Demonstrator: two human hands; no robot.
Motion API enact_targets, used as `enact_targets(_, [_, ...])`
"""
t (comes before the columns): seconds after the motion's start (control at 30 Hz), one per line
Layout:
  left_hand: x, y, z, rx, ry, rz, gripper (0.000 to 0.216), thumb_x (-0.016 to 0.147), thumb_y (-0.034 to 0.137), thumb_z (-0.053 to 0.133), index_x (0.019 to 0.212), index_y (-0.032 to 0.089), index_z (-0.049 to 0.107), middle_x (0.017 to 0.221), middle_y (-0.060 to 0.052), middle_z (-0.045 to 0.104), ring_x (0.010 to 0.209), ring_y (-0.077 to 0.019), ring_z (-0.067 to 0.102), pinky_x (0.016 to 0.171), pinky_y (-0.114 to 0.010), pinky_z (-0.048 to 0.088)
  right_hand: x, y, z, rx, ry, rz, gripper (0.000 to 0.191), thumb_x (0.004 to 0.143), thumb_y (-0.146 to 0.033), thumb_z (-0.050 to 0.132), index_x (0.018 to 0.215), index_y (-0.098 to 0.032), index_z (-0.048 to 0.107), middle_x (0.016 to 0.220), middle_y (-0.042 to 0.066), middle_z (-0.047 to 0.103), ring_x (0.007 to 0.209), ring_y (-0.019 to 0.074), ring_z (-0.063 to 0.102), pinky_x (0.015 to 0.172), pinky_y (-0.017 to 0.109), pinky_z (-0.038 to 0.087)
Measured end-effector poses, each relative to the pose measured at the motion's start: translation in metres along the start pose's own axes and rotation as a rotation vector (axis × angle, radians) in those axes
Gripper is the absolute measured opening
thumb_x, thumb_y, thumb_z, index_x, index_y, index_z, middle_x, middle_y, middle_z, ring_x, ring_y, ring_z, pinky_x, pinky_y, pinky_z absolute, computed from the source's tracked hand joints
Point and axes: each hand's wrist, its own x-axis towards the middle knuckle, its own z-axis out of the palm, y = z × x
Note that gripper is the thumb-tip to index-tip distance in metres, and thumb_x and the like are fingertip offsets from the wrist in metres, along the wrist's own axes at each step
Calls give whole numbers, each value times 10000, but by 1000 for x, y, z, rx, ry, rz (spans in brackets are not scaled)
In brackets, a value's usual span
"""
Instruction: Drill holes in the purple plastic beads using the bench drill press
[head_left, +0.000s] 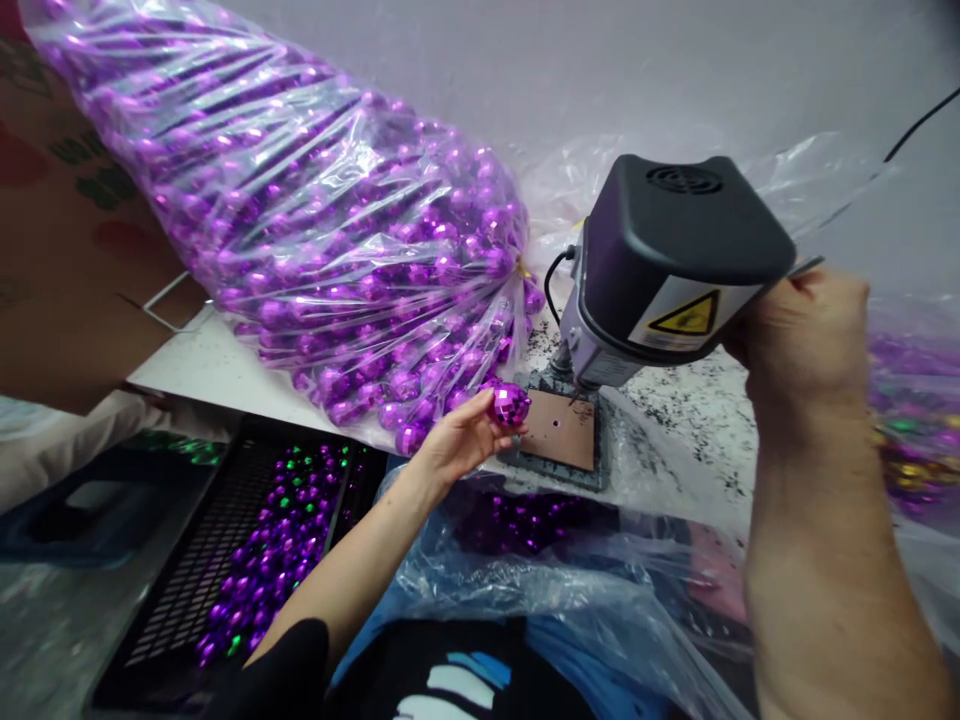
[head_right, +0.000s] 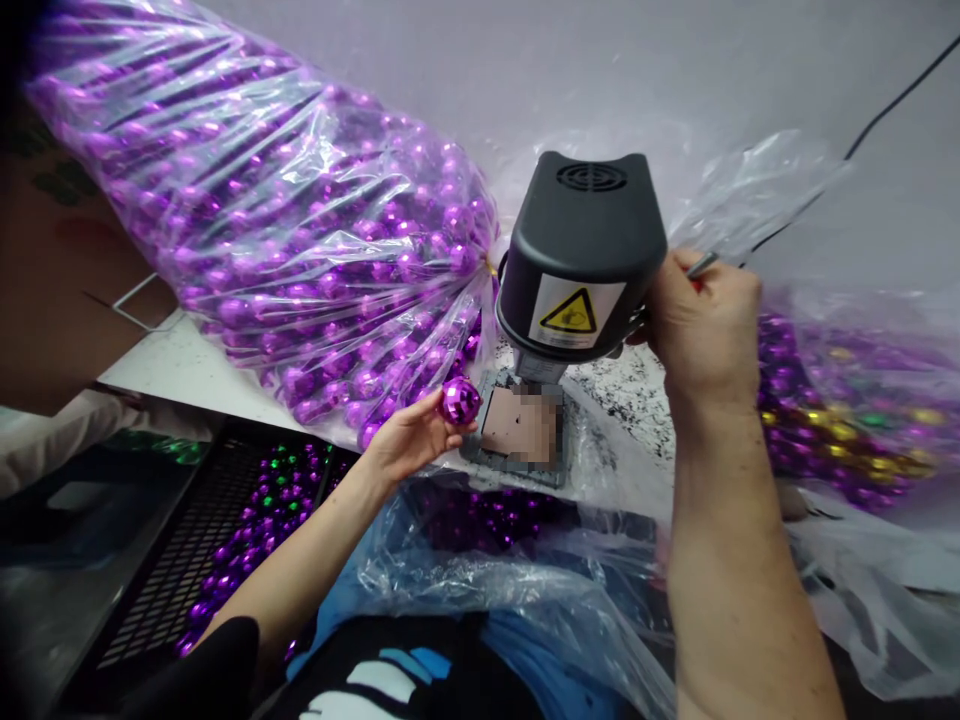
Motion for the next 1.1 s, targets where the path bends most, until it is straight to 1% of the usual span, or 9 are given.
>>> enact_targets(0.07, [-10,-4,3,-158,-26,-101,425,912,566,683,1153,217,679,1119,-116,759,939,-261,756,693,-332,537,0,-1,0,8,-3,-10,409,805,-455,761,640,-151,542,521,-44,487,444,25,432,434,175,319])
enact_targets(0.13, [-13,-11,7,-224,-21,-139,411,867,518,762,1147,229,680,1075,-91,764,902,-229,749,690,-311,531,1,-1,-1,16,4,-5,372,801,-425,764,661,-156,546,511,-55,473,435,26,429,427,174,308])
enact_targets(0.3, [-6,-24,22,-164,-23,-133,582,735,537,889,1144,215,629,991,-52,743,802,-179,737,614,-245,487,0,-6,1,11,4,46,306,853,-324,710,672,-160,525,494,-73,414,411,16,374,416,184,273])
enact_targets(0.4, [2,-29,28,48,33,-40,624,705,547,907,1131,195,617,978,-38,731,755,-150,710,560,-215,440,-1,-7,2,0,-3,35,330,867,-322,701,655,-162,505,502,-76,386,424,10,360,422,183,276])
enact_targets(0.5, [14,-34,31,306,83,52,594,740,508,886,1170,185,636,959,-25,729,768,-145,685,584,-217,455,-3,-6,1,16,-22,-3,379,865,-405,704,656,-166,498,537,-67,409,447,11,387,416,175,293])
enact_targets(0.7, [40,-38,35,815,175,294,418,846,366,830,1198,209,666,1074,-37,755,972,-213,713,890,-338,555,-4,-6,-1,19,-50,-6,448,816,-502,736,643,-183,473,542,-61,425,462,31,443,399,173,323])
enact_targets(0.83, [49,-47,38,1092,197,456,496,845,309,846,1271,210,614,1200,-73,724,1113,-260,708,978,-387,557,-2,-5,-2,12,-67,-2,427,814,-514,731,664,-181,509,566,-47,489,477,45,479,397,182,354])
enact_targets(0.97, [54,-58,43,1235,227,580,557,832,280,859,1307,211,575,1243,-91,678,1154,-269,679,984,-395,560,-2,-4,-2,24,-72,-9,431,821,-512,728,666,-176,509,586,-40,524,495,35,490,412,164,360])
enact_targets(1.1, [57,-60,48,1292,243,629,563,787,312,892,1256,214,597,1166,-81,648,1118,-278,654,985,-412,554,-3,-4,-1,29,-50,-4,402,840,-489,720,691,-173,521,572,-52,499,477,37,484,426,175,399])
